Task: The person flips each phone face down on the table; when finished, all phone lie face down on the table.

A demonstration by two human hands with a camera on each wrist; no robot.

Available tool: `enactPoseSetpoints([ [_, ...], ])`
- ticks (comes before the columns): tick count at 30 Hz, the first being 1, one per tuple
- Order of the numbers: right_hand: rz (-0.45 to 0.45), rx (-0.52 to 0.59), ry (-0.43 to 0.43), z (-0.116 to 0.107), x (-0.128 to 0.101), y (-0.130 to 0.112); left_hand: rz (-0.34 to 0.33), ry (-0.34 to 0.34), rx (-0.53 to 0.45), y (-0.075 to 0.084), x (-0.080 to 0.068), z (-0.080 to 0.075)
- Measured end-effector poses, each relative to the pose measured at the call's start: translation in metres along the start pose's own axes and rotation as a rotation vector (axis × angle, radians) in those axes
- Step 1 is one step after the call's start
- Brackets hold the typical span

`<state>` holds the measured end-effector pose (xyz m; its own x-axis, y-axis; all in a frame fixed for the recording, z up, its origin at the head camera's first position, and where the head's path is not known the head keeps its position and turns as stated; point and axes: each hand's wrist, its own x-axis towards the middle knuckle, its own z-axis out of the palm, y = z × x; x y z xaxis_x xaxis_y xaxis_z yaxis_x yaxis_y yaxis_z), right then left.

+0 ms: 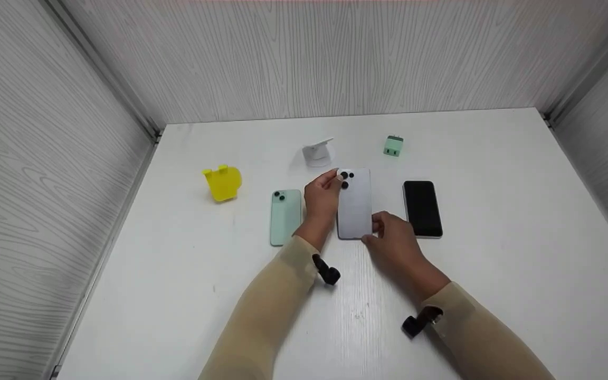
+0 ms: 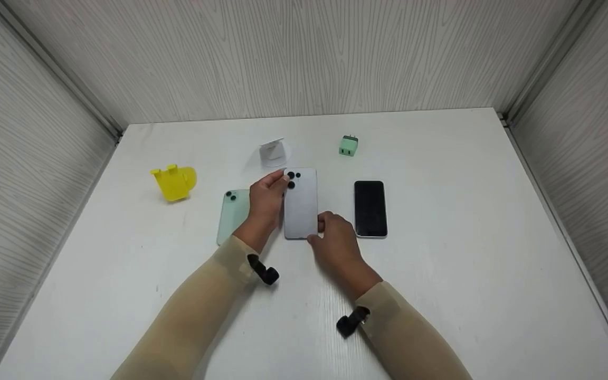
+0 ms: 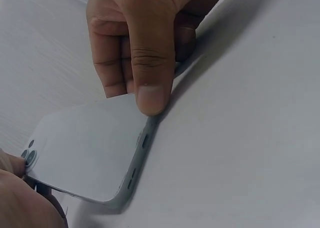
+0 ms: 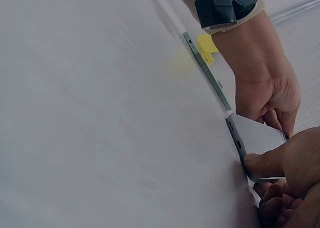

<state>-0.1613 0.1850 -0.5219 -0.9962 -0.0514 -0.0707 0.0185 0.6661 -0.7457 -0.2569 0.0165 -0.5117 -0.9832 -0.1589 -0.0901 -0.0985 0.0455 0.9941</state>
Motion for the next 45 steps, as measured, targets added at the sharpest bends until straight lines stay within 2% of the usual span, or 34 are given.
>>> enactPoseSetpoints([
  [6, -0.035, -0.047, 0.028, 0.0, 0.0, 0.0, 0.078, -0.044, 0.116, -0.006, 0.0, -0.001],
  [13, -0.032, -0.046, 0.026, 0.0, 0.001, 0.0, 0.124, -0.083, 0.248, -0.008, -0.005, 0.0],
  [19, -0.063, -0.086, 0.029, -0.001, 0.002, 0.0, 0.13, -0.077, 0.322, -0.01, -0.008, 0.004],
  [30, -0.08, -0.089, 0.007, -0.001, 0.002, 0.002, 0.119, -0.091, 0.435, -0.012, -0.006, 0.003],
  [45, -0.065, -0.073, -0.005, -0.002, 0.002, 0.001, 0.12, -0.072, 0.483, -0.013, -0.006, 0.004],
])
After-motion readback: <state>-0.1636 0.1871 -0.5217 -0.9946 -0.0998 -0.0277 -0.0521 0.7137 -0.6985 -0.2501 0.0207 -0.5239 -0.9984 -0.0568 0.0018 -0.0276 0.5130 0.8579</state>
